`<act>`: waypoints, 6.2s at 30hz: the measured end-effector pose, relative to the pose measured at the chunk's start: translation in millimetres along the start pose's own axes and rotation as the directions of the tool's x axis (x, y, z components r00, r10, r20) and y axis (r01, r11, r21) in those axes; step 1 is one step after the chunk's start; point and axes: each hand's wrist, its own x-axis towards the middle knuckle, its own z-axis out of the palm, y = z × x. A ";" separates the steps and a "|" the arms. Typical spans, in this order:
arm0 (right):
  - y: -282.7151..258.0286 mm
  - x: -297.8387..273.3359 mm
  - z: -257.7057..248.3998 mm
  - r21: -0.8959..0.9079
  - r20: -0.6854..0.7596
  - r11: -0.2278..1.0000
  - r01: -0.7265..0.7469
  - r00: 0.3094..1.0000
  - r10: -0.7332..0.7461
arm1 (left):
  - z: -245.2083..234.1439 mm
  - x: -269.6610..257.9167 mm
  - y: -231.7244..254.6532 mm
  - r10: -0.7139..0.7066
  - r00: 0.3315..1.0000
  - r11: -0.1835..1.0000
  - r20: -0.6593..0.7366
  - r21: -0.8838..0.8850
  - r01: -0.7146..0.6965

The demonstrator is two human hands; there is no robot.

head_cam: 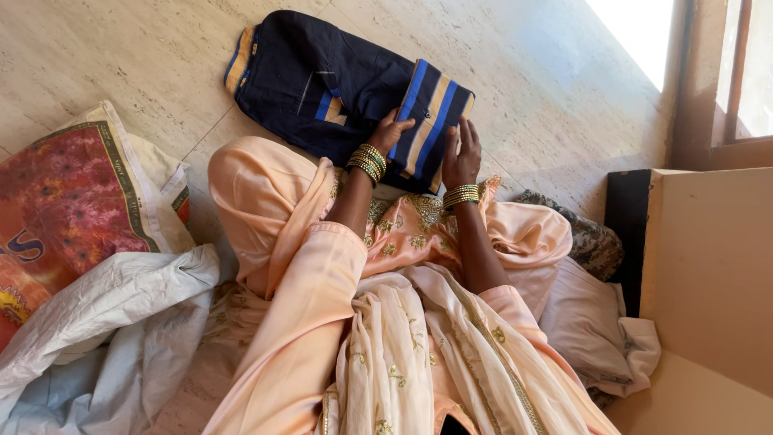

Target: The person sits on the floor and folds a pair of dark blue striped pants by hand, smoothing the fabric and folding it into a compact rectangle. After placing the folded pants aside, the person picks up a pair of light-colored pants and begins to smooth them out on the floor.

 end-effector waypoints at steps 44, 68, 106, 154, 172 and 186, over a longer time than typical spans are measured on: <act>11.5 48.6 41.1 -0.463 0.403 0.868 0.179 0.915 0.026 | 29.7 -67.7 75.4 0.642 0.615 0.516 -0.458 0.851 0.095; 8.6 115.9 55.0 -0.500 0.476 0.842 0.204 0.877 0.070 | 74.7 -74.3 36.1 0.247 0.926 0.176 -0.284 0.953 0.246; 32.4 16.4 34.6 -0.431 0.290 0.887 0.167 0.956 -0.039 | 66.3 -62.1 23.4 0.351 0.922 0.116 -0.163 0.985 0.130; 22.7 27.3 28.3 -0.157 0.514 0.889 0.430 0.804 -0.298 | 62.1 -59.2 15.3 0.282 0.956 0.056 -0.078 0.996 0.065; 40.1 74.5 19.6 -0.489 0.432 0.848 0.206 0.902 0.030 | 43.5 -58.6 25.5 0.274 0.880 0.138 -0.389 0.921 0.364; 18.9 60.5 27.5 -0.382 0.481 0.854 0.353 0.865 -0.143 | 48.2 -50.4 41.6 0.285 0.934 0.072 -0.216 0.976 0.204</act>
